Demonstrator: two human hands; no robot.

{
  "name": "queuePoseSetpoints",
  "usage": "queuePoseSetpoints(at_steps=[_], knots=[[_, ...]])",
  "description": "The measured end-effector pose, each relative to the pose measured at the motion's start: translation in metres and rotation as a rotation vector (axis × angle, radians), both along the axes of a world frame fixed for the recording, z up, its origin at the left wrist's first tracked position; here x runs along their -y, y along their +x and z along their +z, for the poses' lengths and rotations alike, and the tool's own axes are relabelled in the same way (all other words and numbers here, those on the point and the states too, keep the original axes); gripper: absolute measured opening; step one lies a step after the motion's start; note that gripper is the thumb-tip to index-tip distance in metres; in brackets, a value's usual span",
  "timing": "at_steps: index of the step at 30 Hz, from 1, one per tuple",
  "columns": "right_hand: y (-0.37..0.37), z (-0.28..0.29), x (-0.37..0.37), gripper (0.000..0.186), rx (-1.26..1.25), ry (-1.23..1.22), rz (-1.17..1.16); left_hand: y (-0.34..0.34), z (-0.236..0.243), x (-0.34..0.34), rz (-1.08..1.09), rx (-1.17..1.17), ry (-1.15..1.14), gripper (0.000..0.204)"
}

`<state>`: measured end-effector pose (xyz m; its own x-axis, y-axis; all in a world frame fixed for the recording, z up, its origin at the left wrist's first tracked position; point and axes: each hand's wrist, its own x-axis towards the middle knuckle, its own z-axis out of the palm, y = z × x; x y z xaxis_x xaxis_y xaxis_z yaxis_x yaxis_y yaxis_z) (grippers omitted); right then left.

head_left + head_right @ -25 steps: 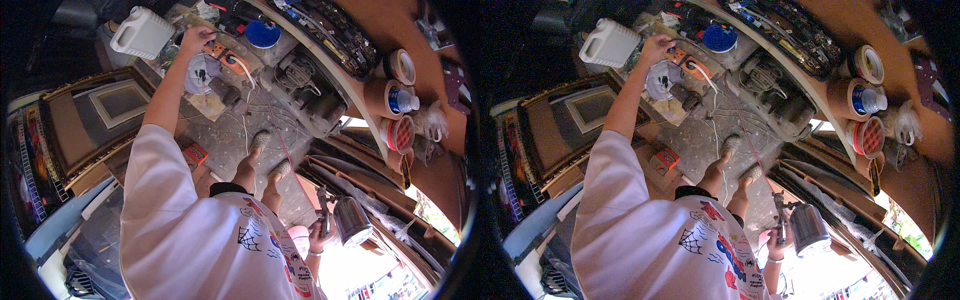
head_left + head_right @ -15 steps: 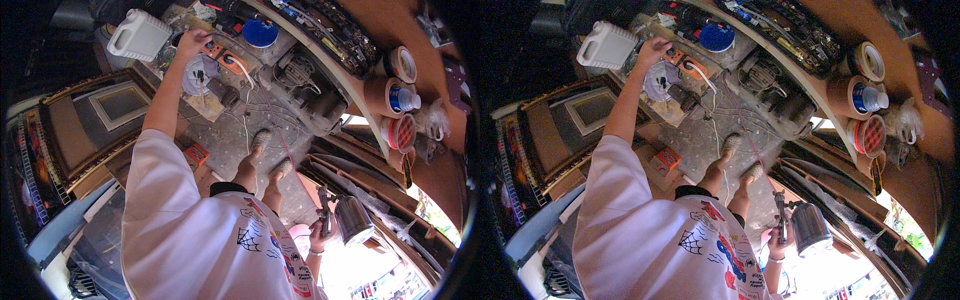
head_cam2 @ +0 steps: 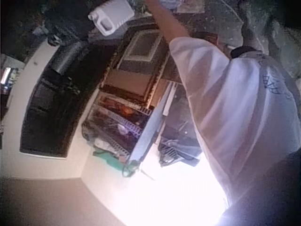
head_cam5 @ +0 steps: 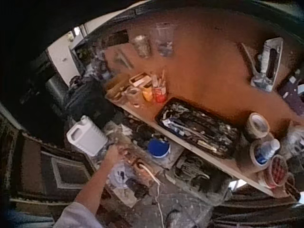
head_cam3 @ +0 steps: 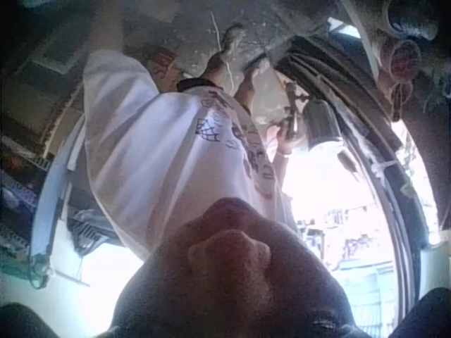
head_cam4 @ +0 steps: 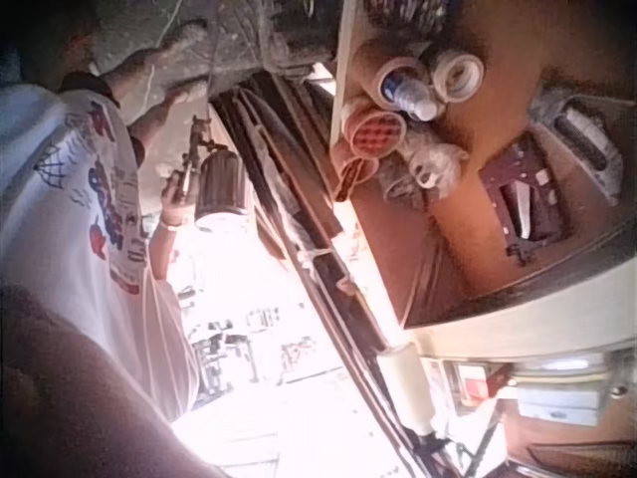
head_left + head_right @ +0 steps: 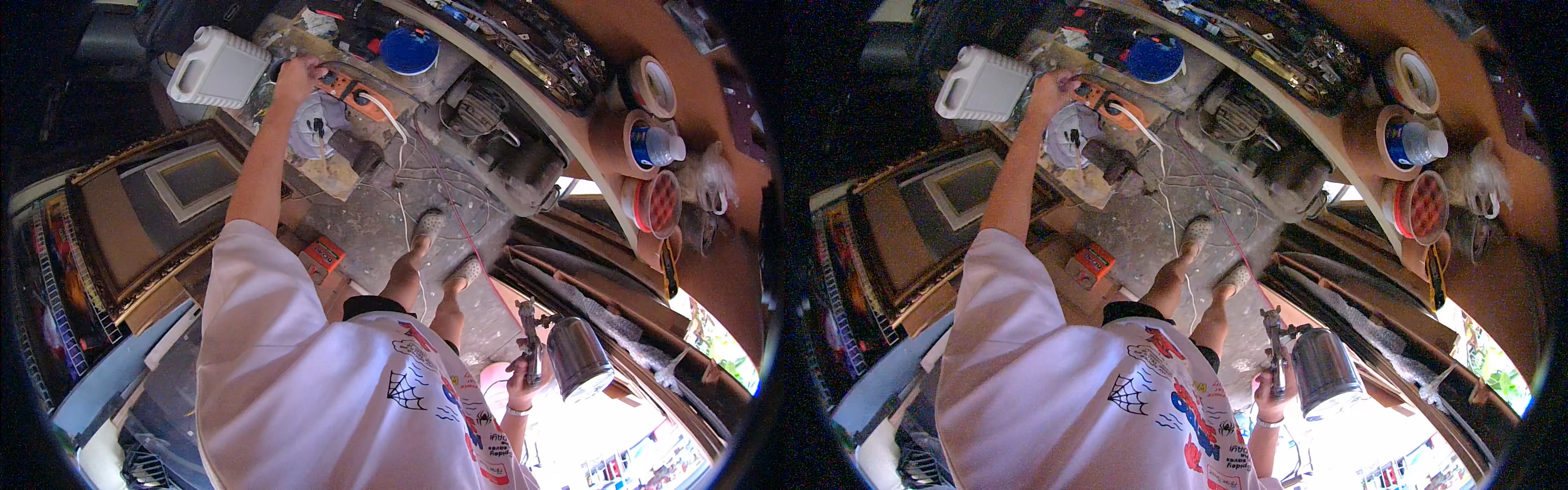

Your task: The person uses a spray gun to apply paint to multiple rectangular frames placed on the floor. They move around the frames to cover different sides, then pick up and reposition the frames to access additional surfaces before placing them back down.

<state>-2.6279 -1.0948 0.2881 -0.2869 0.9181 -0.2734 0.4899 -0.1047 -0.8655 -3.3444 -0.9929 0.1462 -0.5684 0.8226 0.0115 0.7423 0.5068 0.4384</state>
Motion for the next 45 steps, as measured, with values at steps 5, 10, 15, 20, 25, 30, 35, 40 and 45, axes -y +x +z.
queuePoseSetpoints(at_steps=[5,10,15,20,25,30,35,40,45], knots=[[0.006,-0.002,-0.002,0.071,-0.015,0.003,-0.001,-0.003,0.007,-0.003,-0.037,-0.015,-0.118,0.025],[0.008,0.0,-0.002,0.07,0.015,0.025,-0.006,0.005,0.019,-0.008,-0.09,-0.182,0.026,0.022],[0.013,-0.008,-0.001,0.067,-0.005,0.042,0.003,-0.009,0.014,-0.009,-0.007,-0.207,-0.038,0.018],[0.011,-0.009,-0.003,0.069,-0.008,0.039,-0.017,-0.019,0.003,-0.005,0.05,-0.045,0.025,0.019],[0.007,-0.009,-0.005,0.071,-0.04,-0.007,-0.041,-0.027,-0.004,-0.002,0.043,-0.104,0.063,0.024],[0.008,-0.009,-0.006,0.072,-0.034,-0.003,-0.046,-0.046,-0.013,-0.003,0.061,-0.083,0.003,0.026],[0.016,-0.012,-0.001,0.075,0.026,-0.011,-0.04,-0.064,-0.011,-0.016,0.051,0.101,-0.049,0.025],[0.021,-0.02,0.002,0.078,0.048,0.037,-0.029,-0.102,-0.022,-0.026,0.003,0.356,-0.107,0.031],[0.017,-0.021,0.0,0.078,0.01,-0.007,-0.037,-0.117,-0.028,-0.025,-0.065,0.199,-0.2,0.034]])
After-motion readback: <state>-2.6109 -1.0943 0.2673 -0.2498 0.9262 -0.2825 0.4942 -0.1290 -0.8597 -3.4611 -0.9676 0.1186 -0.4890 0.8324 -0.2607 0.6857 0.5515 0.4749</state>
